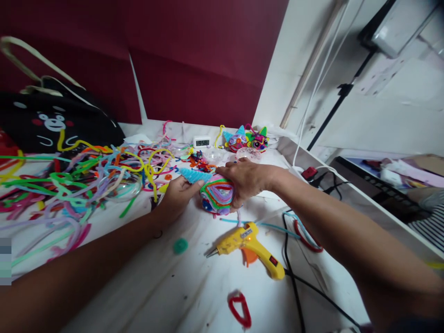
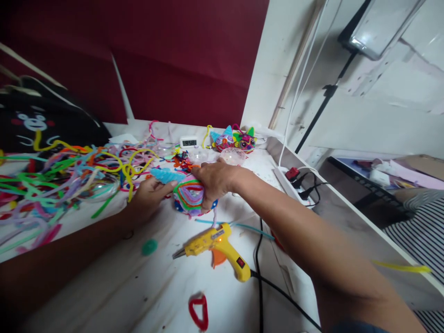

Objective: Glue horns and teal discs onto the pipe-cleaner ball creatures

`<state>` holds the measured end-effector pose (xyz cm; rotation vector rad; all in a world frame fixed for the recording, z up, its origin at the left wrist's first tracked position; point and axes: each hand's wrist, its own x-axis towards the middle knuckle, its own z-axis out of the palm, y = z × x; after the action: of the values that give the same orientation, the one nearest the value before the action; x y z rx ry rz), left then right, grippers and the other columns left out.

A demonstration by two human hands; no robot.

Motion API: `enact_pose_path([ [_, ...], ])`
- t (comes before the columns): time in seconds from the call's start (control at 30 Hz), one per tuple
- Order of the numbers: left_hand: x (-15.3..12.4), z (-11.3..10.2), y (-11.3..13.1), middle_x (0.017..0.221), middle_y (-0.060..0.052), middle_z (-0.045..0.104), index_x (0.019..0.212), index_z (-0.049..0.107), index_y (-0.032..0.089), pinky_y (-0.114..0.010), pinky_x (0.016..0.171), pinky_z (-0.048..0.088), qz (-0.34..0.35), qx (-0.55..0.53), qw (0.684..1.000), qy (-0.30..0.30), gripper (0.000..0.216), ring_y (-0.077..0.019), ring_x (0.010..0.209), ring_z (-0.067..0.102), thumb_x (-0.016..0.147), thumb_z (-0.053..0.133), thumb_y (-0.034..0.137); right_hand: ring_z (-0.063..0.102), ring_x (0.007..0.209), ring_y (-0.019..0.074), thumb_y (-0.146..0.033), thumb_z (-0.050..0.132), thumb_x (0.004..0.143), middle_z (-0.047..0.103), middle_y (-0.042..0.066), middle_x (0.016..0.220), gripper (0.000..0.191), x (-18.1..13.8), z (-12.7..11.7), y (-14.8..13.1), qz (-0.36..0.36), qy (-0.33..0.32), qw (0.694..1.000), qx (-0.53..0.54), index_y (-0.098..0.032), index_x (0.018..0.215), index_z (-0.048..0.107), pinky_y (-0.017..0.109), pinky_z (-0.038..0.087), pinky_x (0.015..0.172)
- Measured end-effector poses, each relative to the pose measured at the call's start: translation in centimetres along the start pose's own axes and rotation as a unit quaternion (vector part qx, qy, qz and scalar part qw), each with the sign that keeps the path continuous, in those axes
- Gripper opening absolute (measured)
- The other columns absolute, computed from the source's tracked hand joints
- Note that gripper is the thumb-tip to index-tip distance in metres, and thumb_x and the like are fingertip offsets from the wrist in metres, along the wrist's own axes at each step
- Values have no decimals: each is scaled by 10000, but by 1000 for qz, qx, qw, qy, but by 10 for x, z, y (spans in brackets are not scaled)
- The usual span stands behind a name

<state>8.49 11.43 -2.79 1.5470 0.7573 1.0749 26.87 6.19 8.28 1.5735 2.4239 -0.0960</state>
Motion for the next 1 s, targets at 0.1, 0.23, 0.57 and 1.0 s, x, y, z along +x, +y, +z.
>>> enact_pose_path([
  [0.1,0,0,0,957,-60,751,933,662,148,-335,822,546,0,-3,1000,-2,380,-236,913,689,719,737,453,572,1135,355,-500,822,553,622,159,1199,844,1,-1,-1,8,-3,1000,7,-170,1269,523,600,261,1067],
  [0.23,1,0,3,935,-71,757,910,672,144,-335,779,561,-4,19,1000,10,425,-251,899,696,692,740,503,556,1170,356,-467,835,570,628,155,1213,855,-2,-4,-2,13,-7,1000,19,-179,1303,503,593,241,1084],
  [0.57,2,-3,-3,954,-72,752,938,670,142,-325,809,543,5,20,1000,-8,383,-245,923,684,741,721,467,590,1070,302,-419,686,832,655,139,1139,482,-32,4,-12,4,208,978,5,-119,1202,611,413,359,906],
  [1.0,11,-16,8,876,-36,683,891,658,152,-291,767,508,64,106,991,-61,283,-182,817,625,735,726,378,568,994,251,-297,545,948,693,92,1084,261,-44,40,-36,12,304,953,-16,-152,1135,656,399,294,872],
])
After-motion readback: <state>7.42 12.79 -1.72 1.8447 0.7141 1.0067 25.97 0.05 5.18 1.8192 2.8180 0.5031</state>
